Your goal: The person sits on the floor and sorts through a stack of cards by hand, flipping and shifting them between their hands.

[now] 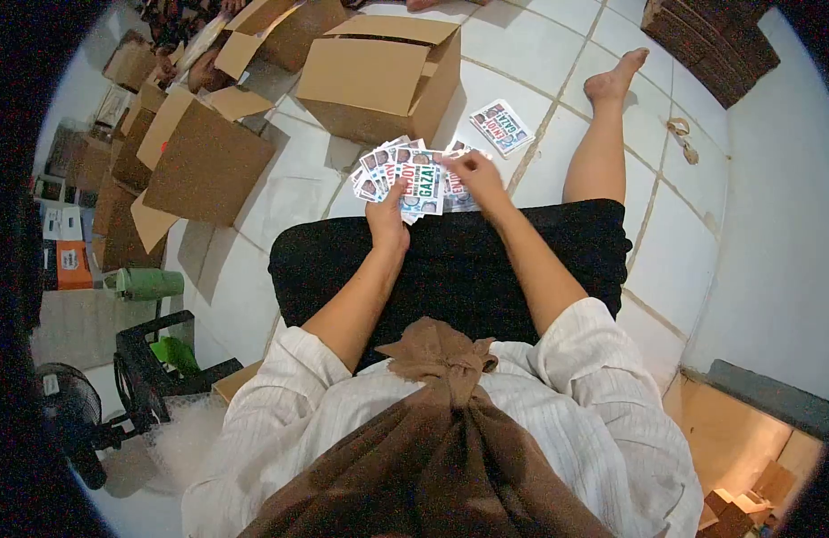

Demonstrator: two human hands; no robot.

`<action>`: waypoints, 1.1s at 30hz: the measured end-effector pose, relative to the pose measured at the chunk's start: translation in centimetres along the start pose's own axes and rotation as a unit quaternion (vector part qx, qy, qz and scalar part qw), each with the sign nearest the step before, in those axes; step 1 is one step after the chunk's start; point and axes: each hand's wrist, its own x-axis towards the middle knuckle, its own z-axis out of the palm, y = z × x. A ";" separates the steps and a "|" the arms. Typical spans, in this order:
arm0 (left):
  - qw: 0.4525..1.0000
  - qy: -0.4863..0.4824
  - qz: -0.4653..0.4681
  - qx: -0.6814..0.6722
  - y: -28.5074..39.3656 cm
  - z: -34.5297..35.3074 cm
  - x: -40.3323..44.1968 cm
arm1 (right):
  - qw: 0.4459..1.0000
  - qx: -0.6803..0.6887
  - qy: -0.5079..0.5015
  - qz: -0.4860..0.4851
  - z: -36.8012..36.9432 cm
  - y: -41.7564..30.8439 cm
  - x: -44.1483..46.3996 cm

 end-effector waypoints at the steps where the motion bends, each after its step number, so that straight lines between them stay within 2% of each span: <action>1: 1.000 -0.017 -0.002 0.003 0.0 0.0 0.0 | 1.000 0.000 0.002 0.001 0.5 0.6 -0.1; 3: 1.000 -0.021 0.008 0.011 -0.1 0.1 -0.1 | 0.997 0.015 -0.020 -0.069 1.7 1.3 -0.2; 6: 1.000 -0.006 0.002 0.023 0.0 0.1 -0.1 | 0.996 0.033 -0.080 -0.035 0.8 0.8 0.1; 8: 1.000 0.001 -0.004 -0.026 -0.1 0.1 0.0 | 0.996 0.016 -0.078 -0.050 0.2 0.6 0.5; 10: 1.000 0.015 0.008 -0.016 -0.4 -0.1 0.2 | 0.997 0.001 -0.022 -0.078 -1.0 0.8 1.2; 12: 0.999 0.030 0.020 -0.004 -0.5 -0.4 0.4 | 0.998 0.008 -0.017 -0.053 -2.9 1.1 1.6; 14: 0.997 0.073 -0.008 -0.041 -0.4 -0.5 0.6 | 0.999 0.024 0.008 -0.035 -4.5 1.8 2.3; 15: 0.996 0.068 -0.008 -0.057 -0.3 -0.5 0.5 | 0.999 -0.051 0.000 -0.010 -5.2 3.2 3.2; 16: 0.996 0.067 -0.008 -0.057 -0.4 -0.5 0.6 | 0.999 -0.051 0.001 -0.011 -5.2 3.9 3.5; 18: 0.998 0.049 -0.007 -0.031 -0.4 -0.6 0.5 | 0.965 -0.258 0.016 -0.049 -4.8 4.8 3.8; 20: 0.999 0.045 0.001 -0.031 -0.4 -0.5 0.3 | 0.955 -0.292 0.015 -0.051 -4.1 5.4 4.0; 22: 0.999 0.018 0.008 0.041 -0.3 -0.5 0.2 | 0.903 -0.343 0.202 -0.162 -3.3 5.0 3.6; 24: 0.999 0.021 0.016 0.040 -0.3 -0.3 0.1 | 0.918 -0.321 0.189 -0.134 -2.9 3.0 3.1; 26: 0.998 0.006 0.018 0.058 -0.1 0.0 -0.2 | 0.993 -0.118 0.016 -0.024 -1.6 0.6 1.8; 28: 0.998 0.002 0.009 0.060 -0.1 0.4 -0.3 | 0.998 -0.047 -0.003 -0.039 0.8 0.6 0.3; 32: 0.998 -0.034 0.012 0.057 0.1 0.4 -0.5 | 0.993 -0.081 0.005 -0.083 2.4 0.9 -0.5; 33: 0.998 -0.021 0.024 0.047 0.0 0.4 -0.5 | 0.997 0.024 -0.026 -0.066 2.3 0.3 -0.6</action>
